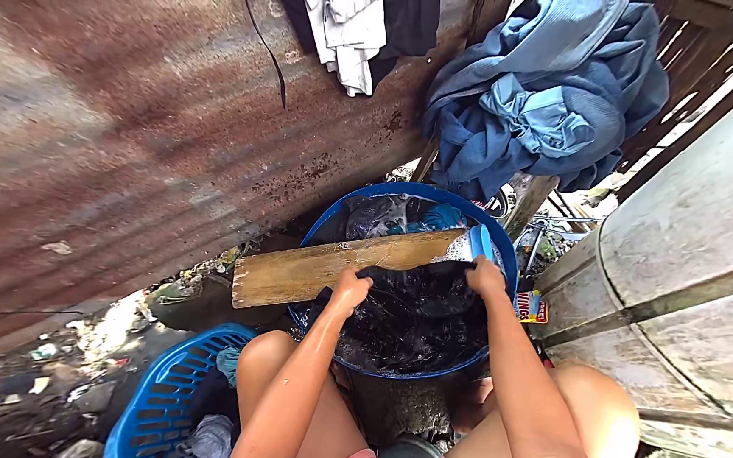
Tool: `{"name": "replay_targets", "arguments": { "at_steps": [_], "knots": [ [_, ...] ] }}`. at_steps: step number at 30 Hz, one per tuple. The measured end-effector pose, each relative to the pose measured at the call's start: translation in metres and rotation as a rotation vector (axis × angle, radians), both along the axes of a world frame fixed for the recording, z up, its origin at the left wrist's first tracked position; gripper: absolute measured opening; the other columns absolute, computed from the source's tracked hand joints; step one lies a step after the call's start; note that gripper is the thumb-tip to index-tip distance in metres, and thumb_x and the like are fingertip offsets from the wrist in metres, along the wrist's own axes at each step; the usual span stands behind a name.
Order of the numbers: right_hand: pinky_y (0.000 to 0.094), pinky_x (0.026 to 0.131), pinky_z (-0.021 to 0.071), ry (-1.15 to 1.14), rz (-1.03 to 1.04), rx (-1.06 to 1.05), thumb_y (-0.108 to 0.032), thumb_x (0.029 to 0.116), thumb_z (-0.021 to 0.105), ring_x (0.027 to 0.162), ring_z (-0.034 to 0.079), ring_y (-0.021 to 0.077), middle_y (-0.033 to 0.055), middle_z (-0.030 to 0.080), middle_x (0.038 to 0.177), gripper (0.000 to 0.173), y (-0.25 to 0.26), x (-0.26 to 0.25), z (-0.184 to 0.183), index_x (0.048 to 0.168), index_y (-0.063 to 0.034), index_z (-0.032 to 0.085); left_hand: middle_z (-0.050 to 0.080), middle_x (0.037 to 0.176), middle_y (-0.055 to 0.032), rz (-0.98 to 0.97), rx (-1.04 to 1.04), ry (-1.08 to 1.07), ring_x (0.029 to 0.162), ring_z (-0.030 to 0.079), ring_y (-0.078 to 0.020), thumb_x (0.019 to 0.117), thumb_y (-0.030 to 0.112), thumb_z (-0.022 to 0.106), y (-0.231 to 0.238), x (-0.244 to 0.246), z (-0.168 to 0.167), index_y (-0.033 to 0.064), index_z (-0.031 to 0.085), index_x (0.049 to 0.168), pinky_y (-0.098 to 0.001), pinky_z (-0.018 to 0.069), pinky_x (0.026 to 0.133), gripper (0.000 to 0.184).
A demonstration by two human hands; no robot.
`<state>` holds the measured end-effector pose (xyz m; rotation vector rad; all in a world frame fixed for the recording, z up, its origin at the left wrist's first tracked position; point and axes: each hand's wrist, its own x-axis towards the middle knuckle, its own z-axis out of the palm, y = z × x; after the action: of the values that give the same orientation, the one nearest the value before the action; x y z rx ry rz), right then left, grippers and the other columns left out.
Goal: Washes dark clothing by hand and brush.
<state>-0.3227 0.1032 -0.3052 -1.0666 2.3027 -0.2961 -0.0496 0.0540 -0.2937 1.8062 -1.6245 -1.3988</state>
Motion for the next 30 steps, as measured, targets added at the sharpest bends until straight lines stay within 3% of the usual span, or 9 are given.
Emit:
{"name": "replay_targets", "arguments": {
  "at_steps": [4, 8, 10, 13, 15, 22, 25, 28, 30],
  "knots": [
    [0.0638, 0.103, 0.0455, -0.151, -0.325, -0.493, -0.017, 0.1091, 0.048, 0.123, 0.060, 0.0485, 0.0341, 0.062, 0.128, 0.036, -0.008, 0.004, 0.010, 0.136, 0.0070, 0.052, 0.057, 0.122, -0.0193, 0.118, 0.139, 0.234, 0.102, 0.056, -0.0263, 0.0969, 0.010, 0.057, -0.010, 0.008, -0.005, 0.0030, 0.048, 0.137, -0.0429, 0.0481, 0.085, 0.042],
    [0.0547, 0.093, 0.0512, -0.495, -0.194, -0.546, -0.011, 0.0992, 0.067, 0.108, 0.062, 0.0398, 0.0320, 0.061, 0.124, 0.055, -0.006, 0.014, -0.005, 0.145, 0.0044, 0.041, 0.053, 0.142, -0.0272, -0.093, 0.126, 0.049, 0.134, 0.050, -0.0374, 0.0961, 0.019, 0.071, -0.005, -0.009, -0.015, -0.0025, 0.050, 0.142, -0.0556, 0.0400, 0.111, 0.055],
    [0.0583, 0.093, 0.0516, -0.419, -0.010, -0.322, 0.000, 0.0884, 0.076, 0.106, 0.064, 0.0420, 0.0306, 0.063, 0.119, 0.073, -0.008, 0.014, -0.017, 0.151, -0.0010, 0.038, 0.060, 0.134, -0.0276, -0.216, 0.056, -0.170, 0.130, 0.054, -0.0389, 0.0983, 0.018, 0.068, -0.013, -0.010, -0.016, -0.0031, 0.060, 0.134, -0.0572, 0.0405, 0.109, 0.042],
    [0.0677, 0.103, 0.0443, -0.153, 0.133, -0.036, -0.003, 0.0930, 0.063, 0.126, 0.059, 0.0470, 0.0279, 0.063, 0.133, 0.048, -0.005, -0.001, -0.037, 0.141, -0.0090, 0.060, 0.063, 0.125, -0.0291, -0.316, -0.047, -0.355, 0.120, 0.060, -0.0430, 0.0997, 0.012, 0.063, -0.035, 0.011, -0.007, -0.0035, 0.062, 0.126, -0.0623, 0.0449, 0.102, 0.031],
    [0.0674, 0.104, 0.0430, -0.115, 0.078, -0.018, -0.006, 0.0979, 0.057, 0.128, 0.057, 0.0470, 0.0269, 0.064, 0.134, 0.036, 0.000, -0.013, -0.033, 0.132, -0.0105, 0.068, 0.064, 0.118, -0.0277, -0.302, -0.069, -0.392, 0.111, 0.062, -0.0409, 0.0968, 0.001, 0.062, -0.043, 0.025, 0.010, -0.0039, 0.061, 0.121, -0.0585, 0.0482, 0.095, 0.025],
    [0.0686, 0.090, 0.0459, -0.027, -0.240, -0.603, 0.002, 0.0906, 0.063, 0.103, 0.066, 0.0436, 0.0259, 0.072, 0.103, 0.015, 0.023, -0.037, 0.054, 0.099, 0.0004, 0.076, 0.061, 0.100, -0.0228, -0.129, -0.233, -0.220, 0.085, 0.065, -0.0310, 0.0999, 0.001, 0.058, -0.026, 0.065, 0.055, -0.0045, 0.056, 0.113, -0.0494, 0.0547, 0.079, 0.014],
    [0.0518, 0.085, 0.0479, 0.025, -0.293, -0.890, 0.006, 0.0849, 0.060, 0.093, 0.066, 0.0258, 0.0159, 0.073, 0.096, 0.015, 0.028, -0.031, 0.082, 0.089, 0.0005, 0.074, 0.061, 0.094, -0.0159, -0.057, -0.380, -0.077, 0.070, 0.067, -0.0168, 0.1011, -0.002, 0.055, -0.005, 0.076, 0.086, -0.0037, 0.053, 0.108, -0.0333, 0.0590, 0.067, 0.007],
    [0.0566, 0.095, 0.0468, 0.078, -0.199, -0.877, 0.006, 0.0882, 0.057, 0.106, 0.066, 0.0350, 0.0225, 0.071, 0.107, 0.020, -0.002, -0.025, 0.077, 0.098, 0.0035, 0.075, 0.062, 0.082, -0.0129, -0.012, -0.378, -0.027, 0.060, 0.064, -0.0138, 0.0999, -0.002, 0.053, -0.027, 0.078, 0.079, -0.0043, 0.052, 0.108, -0.0291, 0.0566, 0.062, 0.008],
    [0.0667, 0.102, 0.0445, 0.047, -0.058, -0.593, 0.003, 0.0952, 0.057, 0.118, 0.062, 0.0469, 0.0294, 0.068, 0.119, 0.025, -0.033, -0.027, 0.054, 0.115, 0.0030, 0.072, 0.063, 0.093, -0.0180, -0.069, -0.216, -0.145, 0.071, 0.066, -0.0204, 0.1005, 0.003, 0.057, -0.060, 0.078, 0.047, -0.0053, 0.051, 0.121, -0.0357, 0.0573, 0.069, 0.023]
  ]
}}
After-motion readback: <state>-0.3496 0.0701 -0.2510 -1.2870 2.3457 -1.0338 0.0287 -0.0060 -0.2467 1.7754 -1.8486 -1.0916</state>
